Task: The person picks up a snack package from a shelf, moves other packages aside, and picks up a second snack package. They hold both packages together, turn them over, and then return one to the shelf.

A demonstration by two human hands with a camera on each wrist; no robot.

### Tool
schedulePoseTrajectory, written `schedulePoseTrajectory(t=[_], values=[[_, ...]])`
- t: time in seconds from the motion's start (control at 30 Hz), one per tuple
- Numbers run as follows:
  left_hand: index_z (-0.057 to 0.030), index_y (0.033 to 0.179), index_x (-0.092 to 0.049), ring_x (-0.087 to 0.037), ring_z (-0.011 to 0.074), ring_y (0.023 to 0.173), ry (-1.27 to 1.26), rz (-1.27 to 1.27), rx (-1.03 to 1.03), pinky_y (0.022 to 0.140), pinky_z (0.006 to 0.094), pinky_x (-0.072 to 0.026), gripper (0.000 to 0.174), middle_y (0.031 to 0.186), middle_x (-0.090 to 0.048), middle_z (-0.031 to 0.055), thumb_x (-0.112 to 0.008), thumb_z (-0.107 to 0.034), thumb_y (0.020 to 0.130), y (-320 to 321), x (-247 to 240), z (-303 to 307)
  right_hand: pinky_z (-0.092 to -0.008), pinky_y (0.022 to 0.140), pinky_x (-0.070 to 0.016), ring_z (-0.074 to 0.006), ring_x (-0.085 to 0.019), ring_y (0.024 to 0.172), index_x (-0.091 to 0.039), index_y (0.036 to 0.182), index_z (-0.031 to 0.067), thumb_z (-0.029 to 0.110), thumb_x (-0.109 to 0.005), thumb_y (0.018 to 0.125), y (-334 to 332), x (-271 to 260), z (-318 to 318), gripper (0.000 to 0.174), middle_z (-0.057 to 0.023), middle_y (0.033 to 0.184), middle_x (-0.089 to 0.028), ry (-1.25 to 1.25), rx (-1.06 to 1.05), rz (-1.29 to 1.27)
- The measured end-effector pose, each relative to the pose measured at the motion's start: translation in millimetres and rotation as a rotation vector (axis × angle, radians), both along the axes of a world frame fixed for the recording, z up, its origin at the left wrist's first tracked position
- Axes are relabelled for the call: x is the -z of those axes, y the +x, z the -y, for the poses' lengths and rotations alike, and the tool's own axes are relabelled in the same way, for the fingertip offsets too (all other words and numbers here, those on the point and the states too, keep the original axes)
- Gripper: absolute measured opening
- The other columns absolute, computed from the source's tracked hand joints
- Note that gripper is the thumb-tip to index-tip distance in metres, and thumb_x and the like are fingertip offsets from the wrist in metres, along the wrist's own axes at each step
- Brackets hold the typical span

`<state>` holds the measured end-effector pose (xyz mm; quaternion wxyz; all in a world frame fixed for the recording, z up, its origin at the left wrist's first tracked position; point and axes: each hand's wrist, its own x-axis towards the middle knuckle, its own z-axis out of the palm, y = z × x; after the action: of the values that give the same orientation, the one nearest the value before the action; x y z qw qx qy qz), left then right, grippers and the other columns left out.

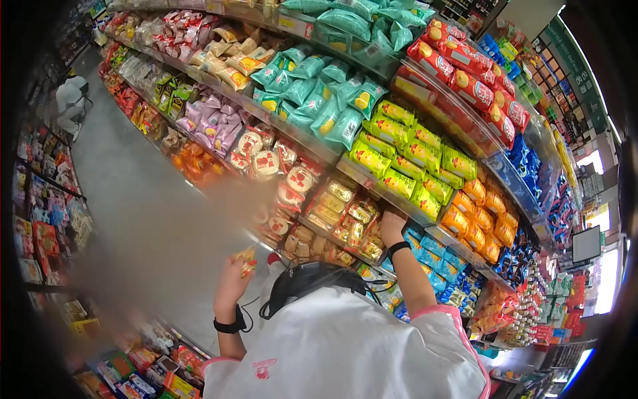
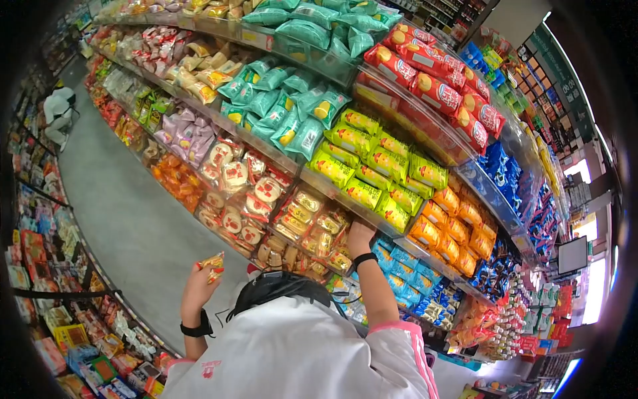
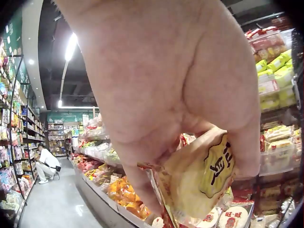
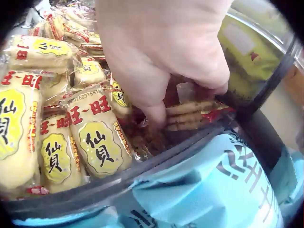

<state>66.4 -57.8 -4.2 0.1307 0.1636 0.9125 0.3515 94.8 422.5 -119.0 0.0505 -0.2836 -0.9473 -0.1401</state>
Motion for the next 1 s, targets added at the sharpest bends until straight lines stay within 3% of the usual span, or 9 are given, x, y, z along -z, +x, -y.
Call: schedulePoseTrajectory(t=[0.13, 0.17, 0.37, 0.47, 0.57, 0.63, 0.7, 0.87, 1.0], values=[[-0.0010, 0.103, -0.060, -0.054, 0.0384, 0.096, -0.009, -0.028, -0.009, 0.082, 0.0409, -0.0461, 0.033, 0.102, -0.055, 0.0217, -0.071, -0.010, 0.073, -7, -13, -7, -0.0465, 0.096, -0.0393, -0.0335, -0.051, 0.115, -0.053, 0.124, 0.0076, 0.016, -0.051, 0.086, -12, -2, -5, 0.039, -0.0166, 0.124, -0.054, -0.086, 0.069, 0.102], [-0.0009, 0.103, -0.060, -0.054, 0.0382, 0.098, -0.019, -0.012, -0.012, 0.083, 0.0403, -0.0461, 0.034, 0.105, -0.054, 0.0218, -0.072, -0.011, 0.073, -9, -17, -9, -0.0464, 0.095, -0.0404, -0.0340, -0.051, 0.114, -0.054, 0.122, 0.0081, 0.016, -0.050, 0.088, -17, 5, -11, 0.036, -0.0156, 0.124, -0.054, -0.190, 0.107, -0.002], [-0.0008, 0.104, -0.061, -0.054, 0.0381, 0.102, -0.046, 0.024, -0.003, 0.086, 0.0394, -0.0461, 0.037, 0.111, -0.053, 0.0217, -0.073, -0.013, 0.071, -7, -6, -9, -0.0456, 0.093, -0.0415, -0.0379, -0.051, 0.111, -0.053, 0.122, 0.0094, 0.014, -0.049, 0.088, -14, 4, -20, 0.034, -0.0188, 0.119, -0.055, -0.337, 0.054, 0.041], [-0.0012, 0.103, -0.061, -0.053, 0.0380, 0.103, -0.033, 0.038, 0.003, 0.087, 0.0395, -0.0458, 0.037, 0.110, -0.054, 0.0212, -0.073, -0.013, 0.071, -5, -3, -7, -0.0452, 0.092, -0.0426, -0.0390, -0.051, 0.111, -0.052, 0.122, 0.0111, 0.015, -0.053, 0.086, -4, 51, -48, 0.037, -0.0201, 0.120, -0.055, -0.414, 0.004, 0.041], [-0.0016, 0.103, -0.061, -0.052, 0.0376, 0.103, -0.031, 0.054, -0.002, 0.087, 0.0396, -0.0454, 0.036, 0.109, -0.055, 0.0210, -0.072, -0.012, 0.071, -4, -3, -5, -0.0450, 0.092, -0.0435, -0.0392, -0.049, 0.113, -0.051, 0.123, 0.0124, 0.014, -0.059, 0.082, -1, 72, -57, 0.042, -0.0207, 0.124, -0.053, -0.539, 0.117, 0.084], [-0.0018, 0.103, -0.062, -0.052, 0.0372, 0.103, -0.020, 0.043, 0.000, 0.088, 0.0397, -0.0452, 0.036, 0.109, -0.055, 0.0211, -0.072, -0.012, 0.071, -4, 7, -3, -0.0452, 0.092, -0.0437, -0.0398, -0.049, 0.114, -0.050, 0.125, 0.0116, 0.014, -0.059, 0.081, -10, -2, -23, 0.045, -0.0219, 0.127, -0.050, -0.616, 0.177, 0.210], [-0.0018, 0.103, -0.062, -0.052, 0.0371, 0.103, -0.030, 0.036, 0.016, 0.087, 0.0399, -0.0453, 0.035, 0.109, -0.056, 0.0213, -0.072, -0.012, 0.071, -5, 11, -2, -0.0457, 0.091, -0.0449, -0.0406, -0.050, 0.113, -0.049, 0.125, 0.0093, 0.013, -0.056, 0.083, -10, -29, -7, 0.043, -0.0234, 0.128, -0.049, -0.648, 0.165, 0.252], [-0.0016, 0.104, -0.062, -0.053, 0.0373, 0.101, -0.040, 0.057, 0.017, 0.086, 0.0397, -0.0456, 0.034, 0.107, -0.055, 0.0216, -0.071, -0.012, 0.072, -7, 2, -9, -0.0472, 0.089, -0.0466, -0.0412, -0.052, 0.112, -0.046, 0.127, 0.0049, 0.012, -0.049, 0.086, 1, -15, -10, 0.042, -0.0256, 0.132, -0.045, -0.648, 0.050, 0.142], [-0.0012, 0.104, -0.062, -0.053, 0.0380, 0.099, -0.023, 0.048, 0.011, 0.085, 0.0396, -0.0459, 0.034, 0.105, -0.055, 0.0216, -0.070, -0.012, 0.073, -11, -10, -17, -0.0460, 0.094, -0.0427, -0.0396, -0.050, 0.115, -0.045, 0.129, 0.0046, 0.015, -0.046, 0.087, -6, -15, -20, 0.043, -0.0248, 0.130, -0.047, -0.715, 0.059, 0.323]])
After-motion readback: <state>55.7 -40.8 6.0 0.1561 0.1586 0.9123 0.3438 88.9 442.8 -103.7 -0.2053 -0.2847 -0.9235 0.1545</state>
